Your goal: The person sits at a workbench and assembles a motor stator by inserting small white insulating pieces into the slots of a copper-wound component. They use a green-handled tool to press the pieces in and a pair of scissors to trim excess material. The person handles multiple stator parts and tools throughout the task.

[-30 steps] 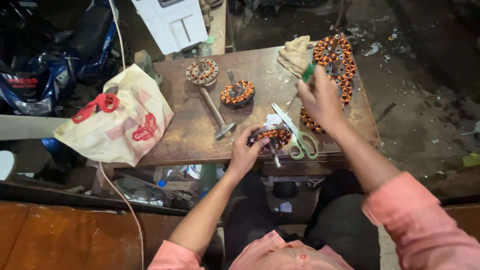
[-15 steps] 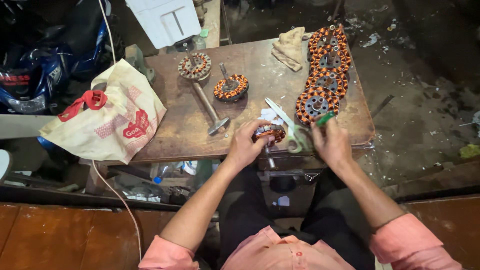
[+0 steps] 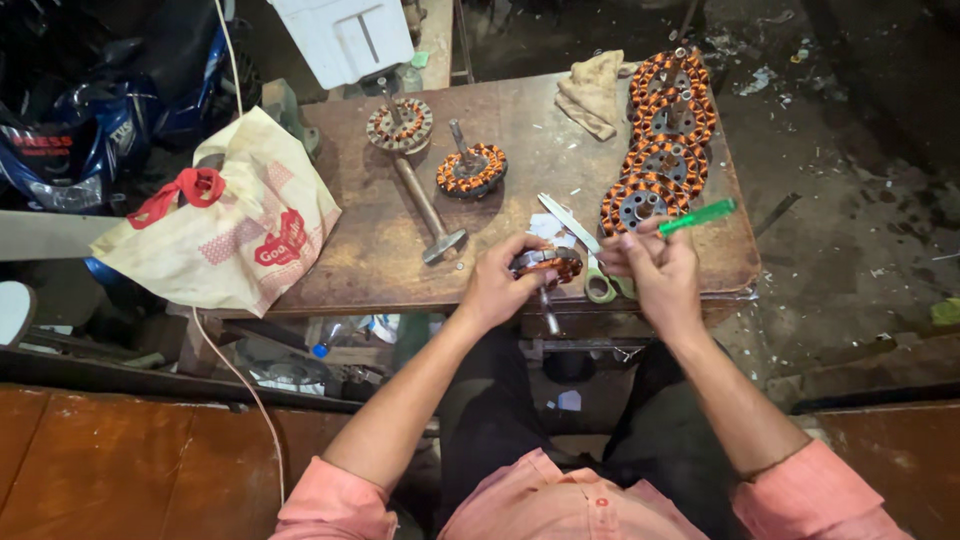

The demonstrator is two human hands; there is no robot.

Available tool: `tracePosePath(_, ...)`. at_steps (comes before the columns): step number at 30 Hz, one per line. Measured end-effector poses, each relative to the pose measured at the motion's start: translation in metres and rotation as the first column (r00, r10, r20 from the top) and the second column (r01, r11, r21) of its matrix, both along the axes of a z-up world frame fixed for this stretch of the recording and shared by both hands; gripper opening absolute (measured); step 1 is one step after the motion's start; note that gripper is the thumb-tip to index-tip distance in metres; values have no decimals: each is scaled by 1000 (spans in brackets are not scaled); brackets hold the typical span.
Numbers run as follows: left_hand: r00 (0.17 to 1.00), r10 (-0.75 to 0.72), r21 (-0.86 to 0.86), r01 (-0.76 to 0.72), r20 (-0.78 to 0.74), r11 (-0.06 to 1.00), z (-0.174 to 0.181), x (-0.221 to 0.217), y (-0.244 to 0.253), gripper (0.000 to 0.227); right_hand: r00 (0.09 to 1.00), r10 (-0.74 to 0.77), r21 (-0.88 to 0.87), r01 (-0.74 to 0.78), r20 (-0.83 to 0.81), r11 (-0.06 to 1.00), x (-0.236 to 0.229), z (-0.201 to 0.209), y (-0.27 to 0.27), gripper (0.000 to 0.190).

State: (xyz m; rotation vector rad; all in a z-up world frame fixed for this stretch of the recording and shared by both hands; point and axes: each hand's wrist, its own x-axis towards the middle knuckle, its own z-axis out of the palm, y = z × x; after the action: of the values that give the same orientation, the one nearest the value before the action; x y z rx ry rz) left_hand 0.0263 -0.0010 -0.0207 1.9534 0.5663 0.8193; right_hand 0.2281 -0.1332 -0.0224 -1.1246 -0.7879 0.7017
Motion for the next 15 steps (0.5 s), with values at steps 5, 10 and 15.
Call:
tracePosePath(5,999,31,49,-30,-23,998,3,8,-3,33,993,109,77,-112,43,991,-11,-1,13,35)
tracePosePath(10,997,76,69,-77,11,995,4,8,-10,33,964,101,115,-133,246,984,-23,2,16,38)
tracePosePath(15,997,79,57,-78,-16,995,6,10,-12,31,922,42,28,-57,384,998,-32,19,15,38)
